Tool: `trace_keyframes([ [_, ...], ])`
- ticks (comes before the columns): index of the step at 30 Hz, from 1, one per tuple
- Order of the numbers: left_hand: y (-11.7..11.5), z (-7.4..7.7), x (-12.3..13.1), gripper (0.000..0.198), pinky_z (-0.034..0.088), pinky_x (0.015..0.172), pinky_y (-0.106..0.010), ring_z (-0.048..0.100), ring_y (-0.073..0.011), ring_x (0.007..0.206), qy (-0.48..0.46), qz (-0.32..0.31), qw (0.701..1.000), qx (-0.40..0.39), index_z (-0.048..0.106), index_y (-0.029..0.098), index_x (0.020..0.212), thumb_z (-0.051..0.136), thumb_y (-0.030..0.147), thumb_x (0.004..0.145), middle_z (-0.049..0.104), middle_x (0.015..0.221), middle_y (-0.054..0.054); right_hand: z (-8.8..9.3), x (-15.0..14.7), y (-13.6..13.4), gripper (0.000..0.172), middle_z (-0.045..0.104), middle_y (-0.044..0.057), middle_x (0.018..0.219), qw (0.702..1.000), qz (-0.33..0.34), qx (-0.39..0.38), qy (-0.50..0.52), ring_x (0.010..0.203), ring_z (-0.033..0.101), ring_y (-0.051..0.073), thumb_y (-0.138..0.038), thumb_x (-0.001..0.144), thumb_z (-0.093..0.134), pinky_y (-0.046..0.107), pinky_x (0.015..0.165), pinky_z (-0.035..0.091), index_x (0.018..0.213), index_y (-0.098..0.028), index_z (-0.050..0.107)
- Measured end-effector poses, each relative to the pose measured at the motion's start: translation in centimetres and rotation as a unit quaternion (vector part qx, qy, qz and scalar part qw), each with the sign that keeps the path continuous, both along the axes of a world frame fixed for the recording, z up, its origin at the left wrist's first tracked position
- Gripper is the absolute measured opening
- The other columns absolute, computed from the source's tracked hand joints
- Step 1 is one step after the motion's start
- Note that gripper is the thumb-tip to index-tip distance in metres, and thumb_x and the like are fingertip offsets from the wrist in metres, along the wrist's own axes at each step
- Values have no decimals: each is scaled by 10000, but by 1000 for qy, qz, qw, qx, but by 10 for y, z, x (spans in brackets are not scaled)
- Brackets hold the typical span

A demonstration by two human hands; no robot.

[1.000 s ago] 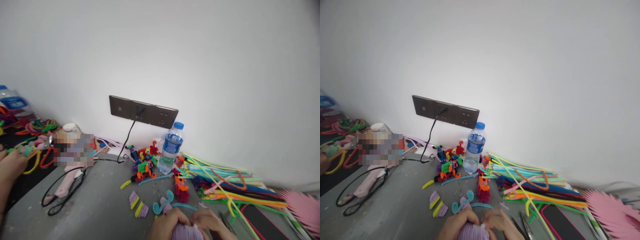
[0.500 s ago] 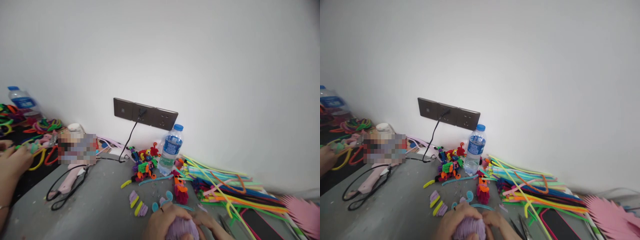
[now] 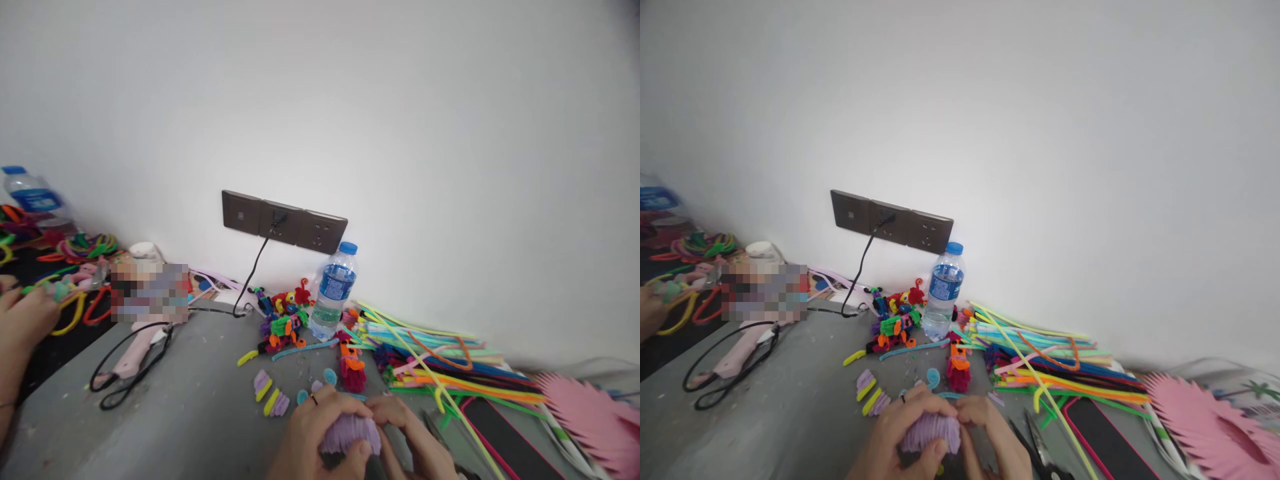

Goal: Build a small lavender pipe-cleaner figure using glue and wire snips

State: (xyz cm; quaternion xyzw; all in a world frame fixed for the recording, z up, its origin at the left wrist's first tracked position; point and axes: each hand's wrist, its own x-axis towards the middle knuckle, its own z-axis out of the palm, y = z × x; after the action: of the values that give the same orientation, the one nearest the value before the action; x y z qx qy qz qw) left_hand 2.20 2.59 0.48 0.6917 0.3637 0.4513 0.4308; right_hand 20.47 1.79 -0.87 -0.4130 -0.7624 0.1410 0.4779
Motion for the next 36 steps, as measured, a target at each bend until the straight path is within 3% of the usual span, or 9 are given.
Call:
trace_keyframes([
  [6,-2,1,-1,214,494,850,-287,669,-211,892,4,16,1000,-6,691,205,1008,563,270,849,742,947,-68,5,-11,-2,136,703,48,833,998,-28,-17,51,746,696,176,-106,865,584,210,672,557,892,-232,626],
  [13,-2,-5,-3,264,488,873,-289,647,-218,969,-46,34,992,-110,685,194,1048,591,371,877,722,1039,-76,8,-25,-10,106,691,40,834,984,-24,-90,149,769,669,170,-200,934,538,235,710,543,931,-214,643],
  [18,1,-3,-2,344,459,596,-209,550,-124,666,-113,7,978,-176,666,188,1067,611,465,869,663,894,-28,11,-30,-11,125,666,40,865,966,14,-139,216,734,638,164,-287,934,553,268,686,535,1005,-204,613],
  [23,1,-1,2,387,470,569,-200,527,-123,684,-155,-11,967,-202,665,192,1083,671,483,826,623,888,-27,9,-30,-5,167,646,23,848,960,10,-131,248,712,624,151,-293,855,675,261,665,524,976,-202,606],
  [27,3,-4,1,395,519,631,-229,563,-141,734,-165,-6,965,-204,687,187,1084,723,450,792,642,938,-47,8,-29,-2,165,644,19,870,962,8,-108,251,705,610,138,-278,835,711,258,671,513,952,-201,625],
  [30,6,-6,0,390,548,718,-273,616,-203,880,-171,-10,965,-198,708,183,1072,739,439,779,669,1035,-83,11,-28,-4,153,645,26,887,972,3,-64,224,717,596,141,-256,836,717,259,662,503,952,-204,633],
  [36,7,-3,3,409,518,921,-315,631,-250,1097,-198,-7,959,-204,700,203,1121,753,414,774,688,1205,-106,13,-28,-5,143,653,47,918,987,-13,15,161,746,593,152,-223,872,689,268,662,514,1002,-217,628],
])
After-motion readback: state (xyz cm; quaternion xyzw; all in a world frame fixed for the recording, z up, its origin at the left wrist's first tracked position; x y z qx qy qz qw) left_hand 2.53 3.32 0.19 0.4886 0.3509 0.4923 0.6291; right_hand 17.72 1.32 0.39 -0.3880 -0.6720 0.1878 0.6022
